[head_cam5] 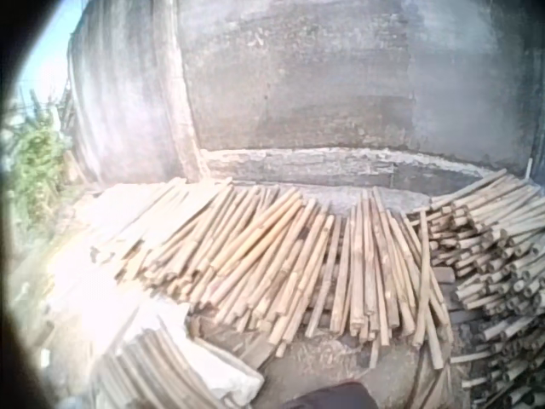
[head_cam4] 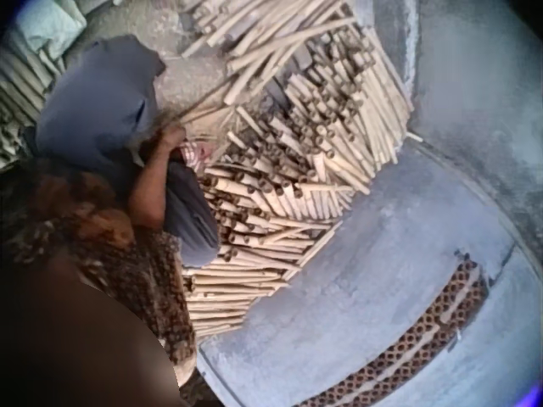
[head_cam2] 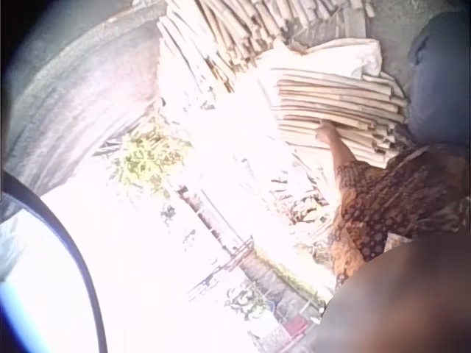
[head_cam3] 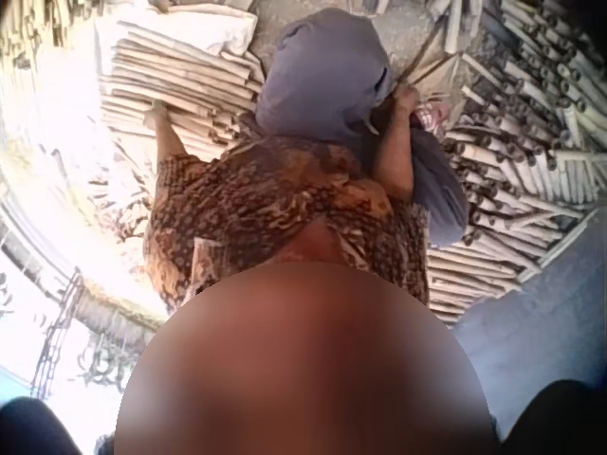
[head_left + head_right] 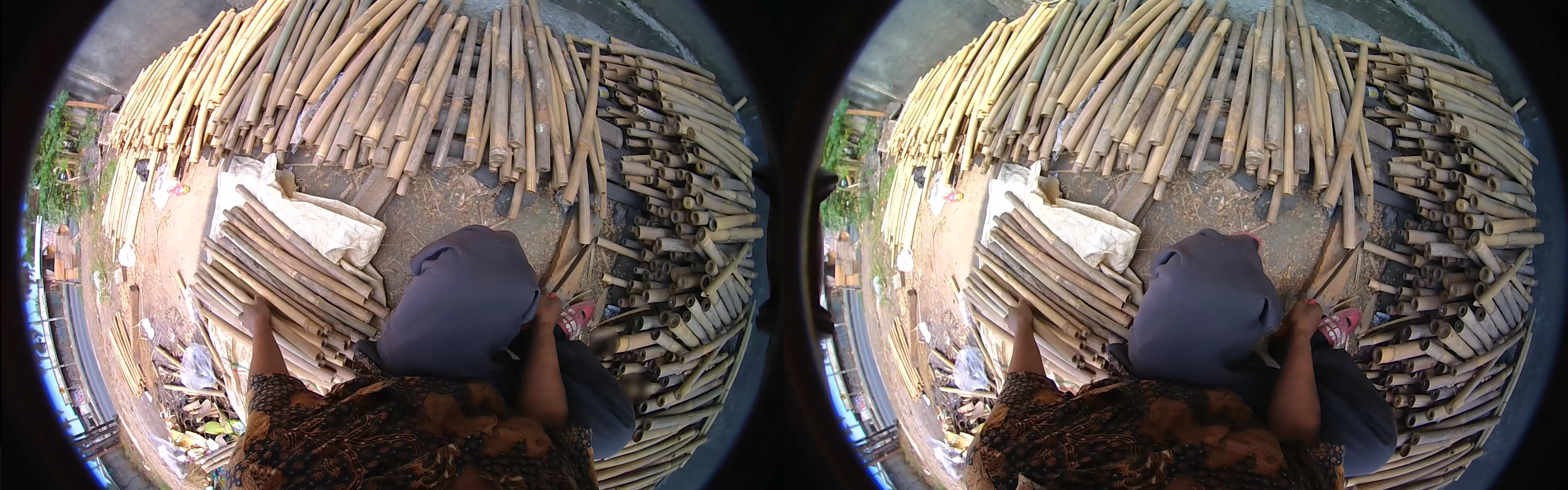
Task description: The person sits on the floor and repeatedly picks up short bamboo pieces, then uses a knife to shave and sharpen one end of each piece. Finished pieces are placed into a separate pile nearby.
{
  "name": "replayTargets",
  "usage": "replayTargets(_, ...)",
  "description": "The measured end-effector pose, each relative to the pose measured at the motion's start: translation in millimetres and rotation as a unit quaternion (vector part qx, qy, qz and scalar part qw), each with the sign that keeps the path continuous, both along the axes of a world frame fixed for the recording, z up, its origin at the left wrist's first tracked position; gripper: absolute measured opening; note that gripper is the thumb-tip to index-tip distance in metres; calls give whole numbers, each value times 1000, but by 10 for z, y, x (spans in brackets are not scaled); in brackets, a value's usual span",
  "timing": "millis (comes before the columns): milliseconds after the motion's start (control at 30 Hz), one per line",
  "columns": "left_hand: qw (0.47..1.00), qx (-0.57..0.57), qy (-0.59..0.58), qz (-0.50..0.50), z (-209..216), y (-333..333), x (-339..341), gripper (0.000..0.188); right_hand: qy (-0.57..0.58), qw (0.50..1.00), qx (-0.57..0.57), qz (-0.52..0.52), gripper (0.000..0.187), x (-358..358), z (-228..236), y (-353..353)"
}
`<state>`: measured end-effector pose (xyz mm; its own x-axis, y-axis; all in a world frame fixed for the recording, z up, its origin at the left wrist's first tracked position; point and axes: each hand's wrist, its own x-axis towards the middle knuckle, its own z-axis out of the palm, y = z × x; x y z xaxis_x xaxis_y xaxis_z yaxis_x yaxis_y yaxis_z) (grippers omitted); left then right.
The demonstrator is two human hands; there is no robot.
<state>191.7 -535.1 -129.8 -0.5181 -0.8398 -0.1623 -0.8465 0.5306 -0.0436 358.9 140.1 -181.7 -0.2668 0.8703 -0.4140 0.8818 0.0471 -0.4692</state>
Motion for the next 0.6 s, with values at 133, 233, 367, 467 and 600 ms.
replayTargets(133,997,38,56,-32,-107,80,-10,52,32,998,-16,44,47,21,-188,116)
replayTargets(233,991,74,82,-73,-180,77,-109,50,30,999,-13,40,48,47,-207,151)
replayTargets(367,988,88,-71,-103,-205,40,-247,62,13,999,-4,47,48,95,-89,109)
replayTargets(467,997,67,-26,-31,-101,171,-354,59,-38,997,32,55,47,100,-26,58)
replayTargets(600,978,-12,101,-181,116,669,-508,60,-43,998,24,25,49,80,-26,14)
